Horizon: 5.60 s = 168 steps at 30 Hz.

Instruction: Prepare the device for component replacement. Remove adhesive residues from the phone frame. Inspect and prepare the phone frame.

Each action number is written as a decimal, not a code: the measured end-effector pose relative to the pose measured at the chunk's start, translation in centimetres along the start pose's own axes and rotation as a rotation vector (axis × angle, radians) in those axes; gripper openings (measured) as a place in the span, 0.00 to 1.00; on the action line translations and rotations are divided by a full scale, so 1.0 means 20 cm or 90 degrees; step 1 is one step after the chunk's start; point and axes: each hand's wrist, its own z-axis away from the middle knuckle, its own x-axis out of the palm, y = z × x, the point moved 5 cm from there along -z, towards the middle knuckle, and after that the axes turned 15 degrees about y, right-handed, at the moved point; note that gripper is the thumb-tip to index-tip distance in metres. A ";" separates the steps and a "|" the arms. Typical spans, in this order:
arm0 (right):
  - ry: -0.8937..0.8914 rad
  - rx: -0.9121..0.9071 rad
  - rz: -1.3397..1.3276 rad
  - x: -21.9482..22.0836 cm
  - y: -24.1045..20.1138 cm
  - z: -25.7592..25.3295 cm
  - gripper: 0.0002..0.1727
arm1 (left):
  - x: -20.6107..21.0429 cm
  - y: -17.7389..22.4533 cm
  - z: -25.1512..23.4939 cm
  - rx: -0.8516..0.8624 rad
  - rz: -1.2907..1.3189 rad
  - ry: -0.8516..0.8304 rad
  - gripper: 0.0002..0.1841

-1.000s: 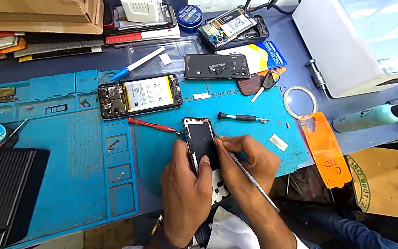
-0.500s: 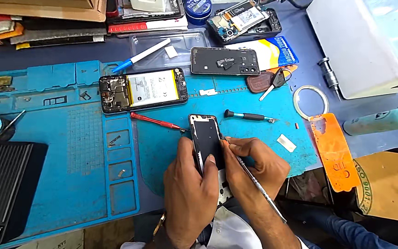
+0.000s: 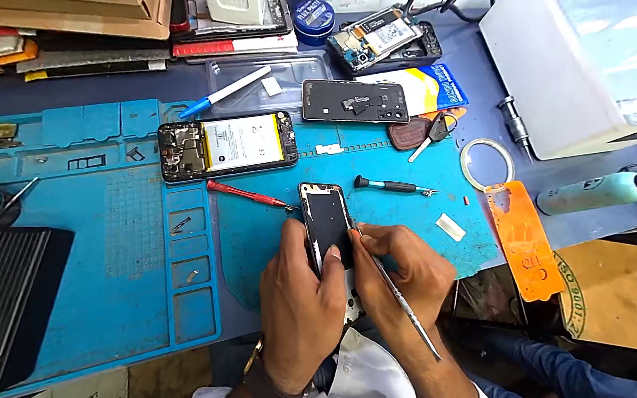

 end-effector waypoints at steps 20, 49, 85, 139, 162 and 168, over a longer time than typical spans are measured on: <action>-0.031 -0.017 0.016 0.02 0.01 -0.03 0.06 | 0.01 0.00 0.01 0.003 0.016 0.003 0.12; 0.051 0.124 -0.194 0.02 0.09 -0.15 0.06 | 0.01 -0.03 -0.01 -0.006 0.090 -0.034 0.12; 0.074 -0.073 0.135 -0.07 -0.02 -0.09 0.06 | -0.03 -0.04 0.08 0.196 0.292 -0.056 0.10; 0.049 0.377 -0.299 -0.42 0.23 0.00 0.17 | -0.06 -0.04 0.01 0.016 0.441 -0.146 0.08; -0.035 0.294 -0.240 -0.23 0.04 0.04 0.11 | -0.08 -0.05 0.03 0.076 0.485 -0.146 0.08; 0.016 0.155 -0.104 -0.17 0.00 0.02 0.05 | -0.07 -0.05 0.04 0.127 0.451 -0.139 0.07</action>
